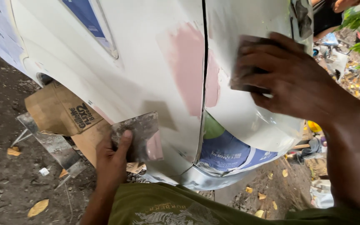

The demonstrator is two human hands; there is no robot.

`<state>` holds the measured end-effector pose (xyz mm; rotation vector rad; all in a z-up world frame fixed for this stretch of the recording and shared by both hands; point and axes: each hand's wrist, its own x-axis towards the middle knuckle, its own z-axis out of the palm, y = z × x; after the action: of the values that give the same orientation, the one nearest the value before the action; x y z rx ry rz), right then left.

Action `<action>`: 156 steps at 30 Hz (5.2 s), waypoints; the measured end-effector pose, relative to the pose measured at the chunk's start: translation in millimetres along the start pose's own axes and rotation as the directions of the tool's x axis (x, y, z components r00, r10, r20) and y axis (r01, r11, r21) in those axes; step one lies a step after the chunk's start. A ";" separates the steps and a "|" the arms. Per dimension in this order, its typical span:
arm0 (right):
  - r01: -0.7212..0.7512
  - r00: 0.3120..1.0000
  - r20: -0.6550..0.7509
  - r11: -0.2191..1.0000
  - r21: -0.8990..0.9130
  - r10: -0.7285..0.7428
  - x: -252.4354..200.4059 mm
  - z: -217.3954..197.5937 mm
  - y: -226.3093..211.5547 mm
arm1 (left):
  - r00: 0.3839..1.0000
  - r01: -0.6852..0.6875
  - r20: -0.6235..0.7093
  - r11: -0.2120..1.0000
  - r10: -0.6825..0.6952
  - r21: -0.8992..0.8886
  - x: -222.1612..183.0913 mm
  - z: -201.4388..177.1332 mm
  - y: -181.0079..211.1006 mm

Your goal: Applying and smoothing body filler (putty) onto a vehicle's body panel using spatulas.

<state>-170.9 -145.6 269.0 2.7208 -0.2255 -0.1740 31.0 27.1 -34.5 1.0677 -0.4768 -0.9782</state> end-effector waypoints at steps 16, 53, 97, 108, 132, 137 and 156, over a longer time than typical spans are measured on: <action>-0.285 0.853 -0.141 0.675 0.681 0.503 -103.8 98.5 -163.4 | 0.964 -0.015 0.255 0.975 0.072 -0.220 -49.6 60.4 14.6; -0.618 0.655 -0.176 0.655 0.435 0.735 50.6 72.2 -221.1 | 0.846 -0.138 0.531 0.982 0.049 0.128 101.0 -33.0 58.4; -0.678 0.649 -0.458 0.735 0.013 0.607 29.0 81.9 -98.6 | 0.949 0.074 0.276 0.957 -0.154 0.280 114.7 -96.9 35.7; -0.644 0.707 -0.405 0.764 -0.031 0.580 42.6 62.4 -84.5 | 0.954 0.006 0.291 0.979 -0.067 0.205 113.9 -106.1 25.7; -0.617 0.758 -0.338 0.781 -0.098 0.557 26.9 68.9 -89.5 | 0.950 0.044 0.292 0.976 -0.107 0.215 114.1 -105.2 21.4; -0.619 0.754 -0.342 0.781 -0.080 0.562 21.5 75.4 -92.1 | 0.952 0.048 0.279 0.961 -0.126 0.273 113.6 -108.7 16.6; -0.624 0.764 -0.306 0.771 -0.128 0.568 -13.5 109.6 -104.2 | 0.945 0.032 0.314 0.982 -0.089 0.185 111.0 -112.7 7.9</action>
<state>-187.3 -90.7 128.3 2.2741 -0.9277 0.3140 175.0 -8.9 -89.8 1.0900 -0.8154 -1.1896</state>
